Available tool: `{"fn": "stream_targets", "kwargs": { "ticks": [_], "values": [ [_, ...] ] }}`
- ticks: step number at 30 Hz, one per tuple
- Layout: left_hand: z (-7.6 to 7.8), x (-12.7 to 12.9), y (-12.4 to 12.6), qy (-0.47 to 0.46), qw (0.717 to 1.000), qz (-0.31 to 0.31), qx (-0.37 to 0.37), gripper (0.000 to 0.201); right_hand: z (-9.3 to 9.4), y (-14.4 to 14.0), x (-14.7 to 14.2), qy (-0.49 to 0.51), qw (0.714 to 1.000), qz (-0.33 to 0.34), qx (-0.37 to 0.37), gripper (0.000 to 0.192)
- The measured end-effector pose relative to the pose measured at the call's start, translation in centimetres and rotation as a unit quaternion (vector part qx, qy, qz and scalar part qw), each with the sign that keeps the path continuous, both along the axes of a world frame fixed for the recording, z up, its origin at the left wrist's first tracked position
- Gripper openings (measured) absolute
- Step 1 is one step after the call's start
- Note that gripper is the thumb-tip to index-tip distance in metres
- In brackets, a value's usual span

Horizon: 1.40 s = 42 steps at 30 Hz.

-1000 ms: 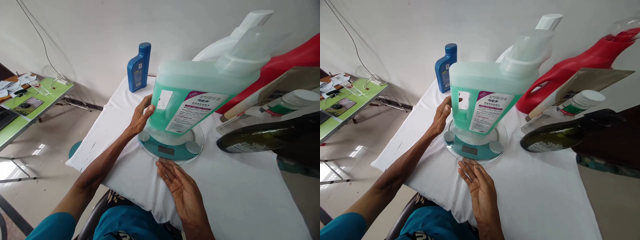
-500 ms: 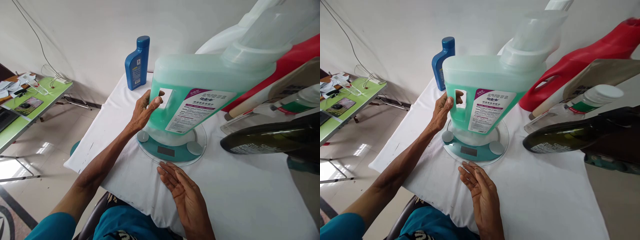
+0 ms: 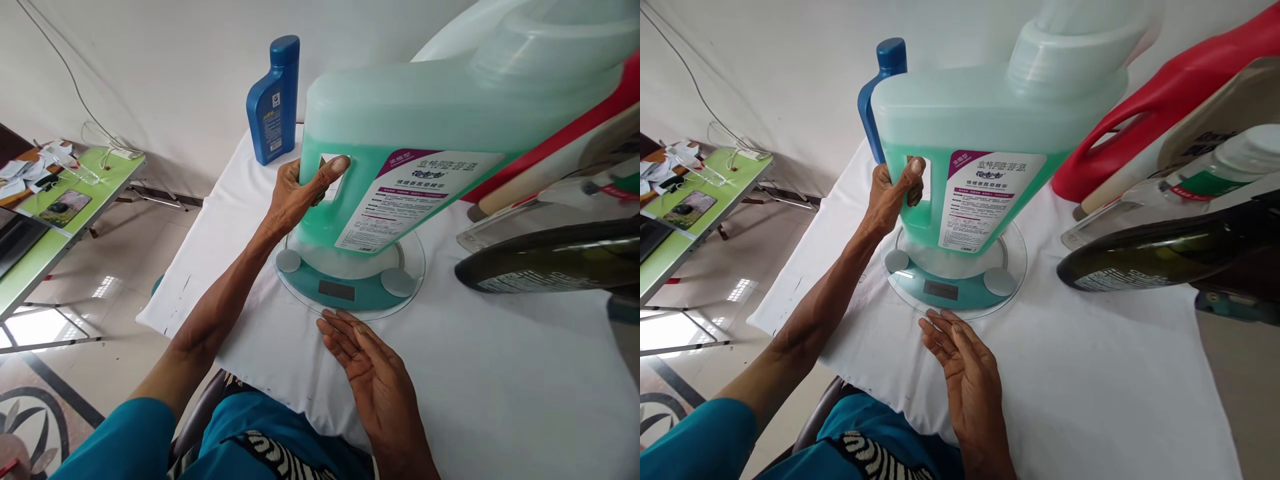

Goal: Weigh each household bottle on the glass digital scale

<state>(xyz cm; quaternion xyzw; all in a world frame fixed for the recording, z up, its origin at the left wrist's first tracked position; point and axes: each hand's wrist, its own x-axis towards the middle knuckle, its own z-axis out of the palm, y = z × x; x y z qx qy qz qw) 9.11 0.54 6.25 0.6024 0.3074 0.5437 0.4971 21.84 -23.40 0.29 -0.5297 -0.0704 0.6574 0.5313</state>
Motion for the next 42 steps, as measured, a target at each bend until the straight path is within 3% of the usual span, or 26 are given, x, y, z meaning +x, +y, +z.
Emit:
{"fn": "stream_targets", "kwargs": {
  "ticks": [12,21,27,32,38,42],
  "values": [
    [-0.5,0.6,0.3,-0.009,1.000,0.023,0.003,0.056,0.3,-0.2,-0.9,0.052,0.996,-0.064,-0.021,0.042],
    [-0.5,1.1,0.2,-0.050,0.998,0.021,-0.015,0.064,0.3,-0.4,-1.1,0.059,0.995,-0.067,-0.034,0.046],
    [0.4,1.3,0.2,-0.096,0.993,0.021,-0.068,0.065,0.9,-0.1,-1.6,0.068,0.990,-0.111,-0.050,0.053],
    [1.0,1.6,0.8,-0.130,0.984,0.030,-0.115,0.062,1.3,0.8,-1.5,0.128,0.981,-0.141,-0.041,0.041],
    [0.9,1.6,1.4,-0.114,0.987,0.038,-0.106,0.060,2.4,2.6,-1.1,0.179,0.968,-0.154,-0.090,0.009],
    [0.9,1.6,1.5,-0.086,0.992,0.039,-0.084,0.059,3.0,3.2,-1.2,0.177,0.965,-0.157,-0.109,0.005]
  ]
}}
